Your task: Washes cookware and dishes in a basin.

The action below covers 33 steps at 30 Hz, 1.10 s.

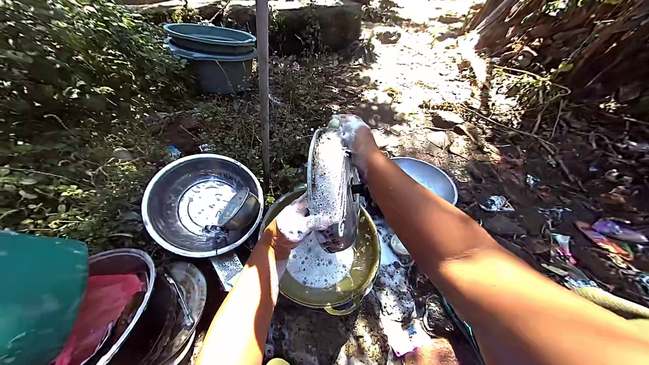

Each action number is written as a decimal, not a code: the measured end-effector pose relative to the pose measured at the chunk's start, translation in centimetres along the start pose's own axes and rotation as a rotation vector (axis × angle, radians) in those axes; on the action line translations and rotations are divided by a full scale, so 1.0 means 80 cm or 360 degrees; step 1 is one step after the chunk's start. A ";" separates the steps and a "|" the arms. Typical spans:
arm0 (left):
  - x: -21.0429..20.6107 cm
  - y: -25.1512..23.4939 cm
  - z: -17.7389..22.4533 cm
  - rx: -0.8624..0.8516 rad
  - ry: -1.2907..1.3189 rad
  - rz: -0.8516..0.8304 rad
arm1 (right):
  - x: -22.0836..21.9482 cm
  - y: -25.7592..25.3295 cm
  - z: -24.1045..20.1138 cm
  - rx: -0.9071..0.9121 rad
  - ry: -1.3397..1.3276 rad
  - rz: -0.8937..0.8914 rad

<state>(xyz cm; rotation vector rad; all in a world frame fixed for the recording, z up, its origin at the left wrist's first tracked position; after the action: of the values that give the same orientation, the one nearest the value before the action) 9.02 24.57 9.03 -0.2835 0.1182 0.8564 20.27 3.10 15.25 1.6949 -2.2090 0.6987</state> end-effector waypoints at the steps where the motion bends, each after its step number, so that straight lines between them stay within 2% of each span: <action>1: 0.004 -0.002 -0.005 -0.0058 0.0050 0.0006 | -0.006 0.006 -0.005 -0.0070 0.0118 0.0041; 4: 0.021 -0.014 -0.020 -0.0186 0.0199 0.0140 | -0.048 0.077 -0.036 -0.0105 0.0016 0.0160; 5: 0.027 -0.017 -0.020 -0.0241 0.0243 0.0201 | -0.067 0.113 -0.035 0.0024 -0.0074 0.0185; 7: 0.034 -0.022 -0.017 -0.0332 0.0337 0.0405 | -0.102 0.170 -0.020 0.0266 -0.0164 0.0235; 9: 0.034 -0.025 -0.013 -0.0401 0.0474 0.0586 | -0.122 0.196 0.013 0.0199 -0.0421 0.0283; 11: 0.031 -0.025 -0.009 -0.0416 0.0646 0.0596 | -0.113 0.190 0.050 0.0098 -0.0440 0.0369; 14: 0.028 -0.017 -0.011 -0.0406 0.0778 0.0487 | -0.061 0.132 0.090 -0.0146 -0.0643 0.0413; 17: 0.039 -0.002 -0.007 -0.0427 0.0729 0.0322 | -0.005 0.081 0.092 -0.0248 -0.1290 0.0333; 19: 0.068 0.010 -0.006 -0.0486 0.0672 0.0071 | 0.027 0.063 0.074 -0.0142 -0.1439 0.0185; 21: 0.095 0.024 0.004 -0.0531 0.0506 -0.0187 | 0.050 0.048 0.043 -0.0047 -0.1242 0.0080; 22: 0.096 0.029 0.014 -0.0519 0.0406 -0.0245 | 0.057 0.043 0.025 -0.0036 -0.1013 0.0066; 25: 0.068 0.033 0.030 -0.0242 -0.0076 -0.0030 | 0.058 0.035 -0.020 0.0245 -0.0207 -0.0075; 28: 0.033 0.015 0.031 0.0001 -0.0670 -0.0018 | 0.028 0.056 -0.062 0.0577 0.0376 -0.0033; 30: 0.012 0.013 0.038 0.0094 -0.0633 0.0110 | -0.005 0.092 -0.078 0.0863 0.0493 0.0133; 32: 0.001 0.022 0.041 0.0027 -0.0363 0.0254 | -0.047 0.137 -0.072 0.1259 0.0255 0.0249; 33: 0.005 0.026 0.037 -0.0025 -0.0286 0.0266 | -0.063 0.152 -0.070 0.1355 0.0127 0.0260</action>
<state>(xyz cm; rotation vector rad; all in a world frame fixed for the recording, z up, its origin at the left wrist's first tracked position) 7.68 27.08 11.39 -0.2125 -0.0329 1.0447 9.64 12.64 15.01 1.7449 -2.1391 1.9133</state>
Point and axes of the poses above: each hand's wrist, its own y-axis away from the middle knuckle, its own x-axis out of the back of the hand, z = x × y, the point moved 2 cm from there along -y, towards the middle knuckle, and after that the axes turned 3 degrees about -y, right-handed, at the moved point
